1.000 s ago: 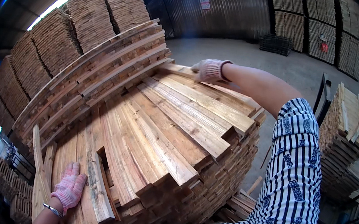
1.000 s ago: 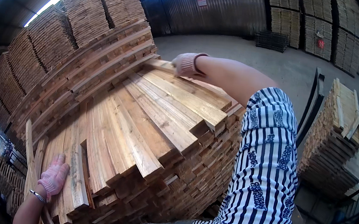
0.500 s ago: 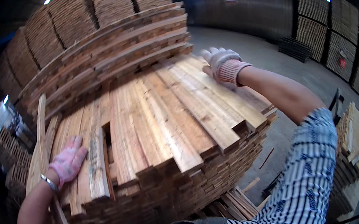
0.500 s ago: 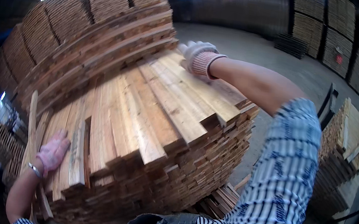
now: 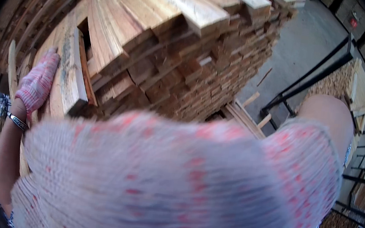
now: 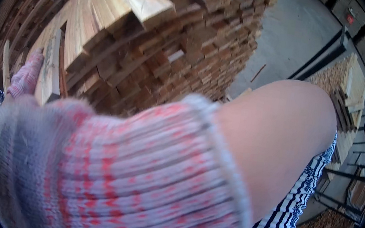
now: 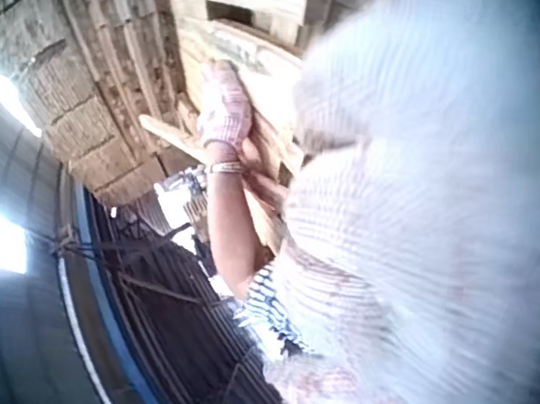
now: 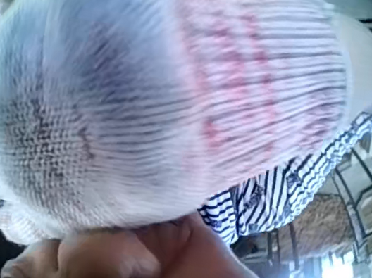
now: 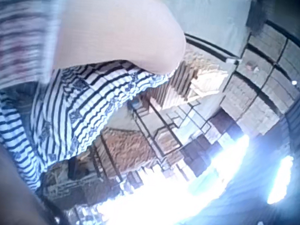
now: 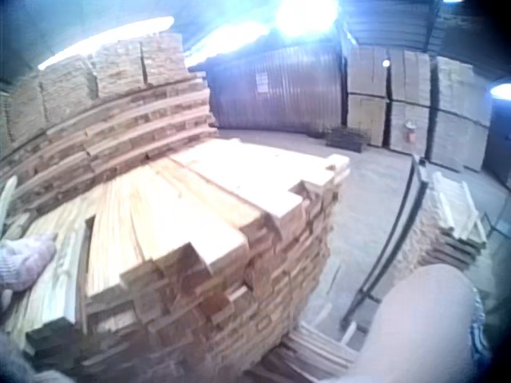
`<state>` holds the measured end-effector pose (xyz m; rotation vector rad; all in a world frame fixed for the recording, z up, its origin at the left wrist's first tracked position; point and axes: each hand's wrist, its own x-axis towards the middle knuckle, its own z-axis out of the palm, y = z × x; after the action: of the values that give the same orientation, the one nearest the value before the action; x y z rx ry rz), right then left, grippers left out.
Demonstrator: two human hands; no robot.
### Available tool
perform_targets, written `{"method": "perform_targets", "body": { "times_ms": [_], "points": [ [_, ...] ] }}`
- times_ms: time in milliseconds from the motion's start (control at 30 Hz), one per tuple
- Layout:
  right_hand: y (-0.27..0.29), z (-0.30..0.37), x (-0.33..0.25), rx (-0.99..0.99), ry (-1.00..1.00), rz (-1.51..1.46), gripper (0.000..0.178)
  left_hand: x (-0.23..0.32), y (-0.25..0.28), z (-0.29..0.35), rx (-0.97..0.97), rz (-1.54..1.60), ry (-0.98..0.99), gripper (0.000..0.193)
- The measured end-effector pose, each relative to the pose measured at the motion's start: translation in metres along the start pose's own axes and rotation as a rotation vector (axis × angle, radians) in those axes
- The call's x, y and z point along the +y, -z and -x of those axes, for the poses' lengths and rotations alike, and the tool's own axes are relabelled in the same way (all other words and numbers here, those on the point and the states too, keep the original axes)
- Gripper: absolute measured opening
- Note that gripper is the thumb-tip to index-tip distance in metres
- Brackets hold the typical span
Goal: The person repeatedly picks up bundles of wooden planks from a lower pile and places them onto a higher stack. They adjust the planks by hand to align them with the existing stack. The task involves moving between different stacks of wood within the warehouse.
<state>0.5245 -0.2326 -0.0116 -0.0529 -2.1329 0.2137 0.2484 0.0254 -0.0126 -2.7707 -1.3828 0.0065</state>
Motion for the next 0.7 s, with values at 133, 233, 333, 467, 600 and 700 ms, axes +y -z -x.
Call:
{"method": "perform_targets", "body": {
  "times_ms": [133,233,333,467,600,700],
  "points": [
    [-0.024,0.024,-0.02,0.079,-0.214,-0.117,0.037,0.002,0.0,0.008,0.156,-0.13,-0.25,0.05],
    [-0.042,0.074,-0.024,0.101,-0.522,-0.208,0.034,0.024,-0.002,-0.009,0.415,-0.188,-0.61,0.042],
    [-0.098,0.141,-0.018,-0.111,-0.918,-0.228,0.034,0.033,0.0,0.0,0.273,0.082,-0.499,0.041],
    [-0.179,0.203,-0.012,-0.067,-1.389,-0.27,0.045,0.075,0.016,0.001,-0.051,0.247,-0.292,0.053],
    [-0.223,0.229,0.004,0.207,-1.55,-0.412,0.048,0.106,0.03,-0.003,-0.201,-0.01,-0.37,0.063],
    [-0.24,0.236,-0.001,0.271,-1.616,-0.427,0.05,0.111,0.033,-0.002,-0.257,-0.015,-0.32,0.06]
  ]
}}
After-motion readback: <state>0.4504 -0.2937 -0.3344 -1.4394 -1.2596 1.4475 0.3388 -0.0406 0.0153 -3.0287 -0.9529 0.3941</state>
